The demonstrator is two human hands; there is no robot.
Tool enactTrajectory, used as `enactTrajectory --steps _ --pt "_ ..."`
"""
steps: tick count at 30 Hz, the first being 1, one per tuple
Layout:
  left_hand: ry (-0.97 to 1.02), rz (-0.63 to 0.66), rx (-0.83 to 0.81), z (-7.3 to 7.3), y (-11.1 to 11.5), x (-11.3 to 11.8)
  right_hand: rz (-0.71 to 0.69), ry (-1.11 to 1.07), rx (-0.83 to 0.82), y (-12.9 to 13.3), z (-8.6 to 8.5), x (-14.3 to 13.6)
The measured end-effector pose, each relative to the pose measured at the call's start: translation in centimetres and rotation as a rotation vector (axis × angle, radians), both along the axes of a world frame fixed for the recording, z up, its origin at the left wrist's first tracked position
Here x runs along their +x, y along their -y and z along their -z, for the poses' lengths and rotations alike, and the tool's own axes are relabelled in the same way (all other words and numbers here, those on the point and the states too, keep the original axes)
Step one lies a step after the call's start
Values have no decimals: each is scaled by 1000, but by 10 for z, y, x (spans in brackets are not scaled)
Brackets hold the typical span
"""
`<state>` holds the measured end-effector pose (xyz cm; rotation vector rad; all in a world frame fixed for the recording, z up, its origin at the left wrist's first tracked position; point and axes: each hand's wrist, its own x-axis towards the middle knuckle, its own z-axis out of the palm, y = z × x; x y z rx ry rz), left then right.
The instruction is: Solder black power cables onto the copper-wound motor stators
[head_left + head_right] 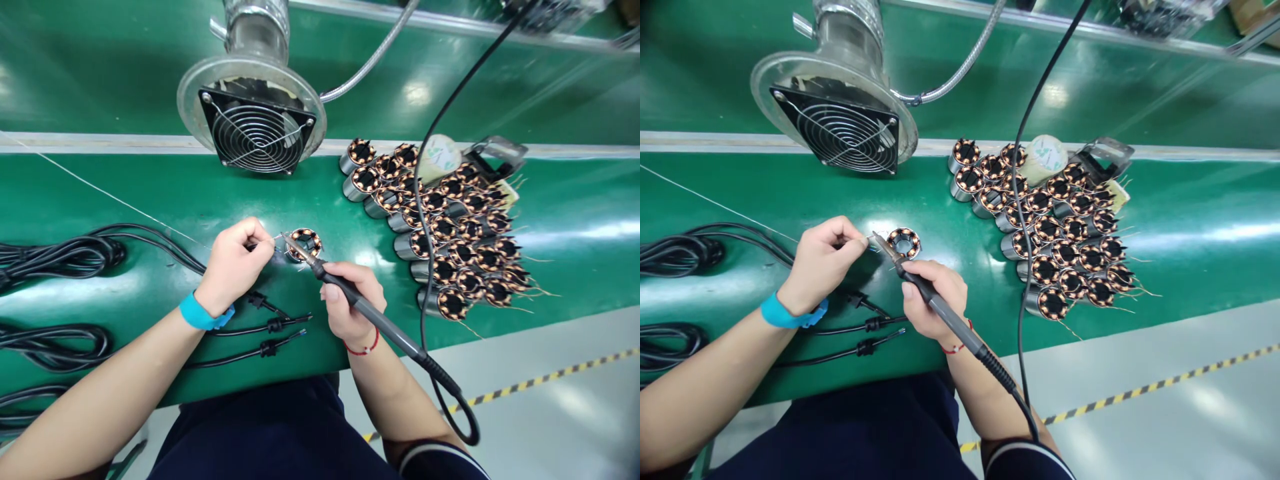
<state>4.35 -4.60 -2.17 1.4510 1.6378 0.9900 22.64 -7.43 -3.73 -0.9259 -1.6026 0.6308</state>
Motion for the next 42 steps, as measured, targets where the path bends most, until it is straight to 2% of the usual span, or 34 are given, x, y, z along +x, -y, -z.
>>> enactTrajectory --steps 10,18,30,35,42 --pt "21 -2 -3 0 0 0 51 -2 -5 2 6 1" --pt "29 -12 -17 0 0 1 42 133 5 -2 0 1" --pt "35 -17 -13 0 -1 0 26 142 7 -4 1 -1" --pt "21 -13 1 1 -2 0 7 122 10 -4 3 -2" --pt "64 1 71 8 2 -4 -61 -33 -95 -1 18 -8"
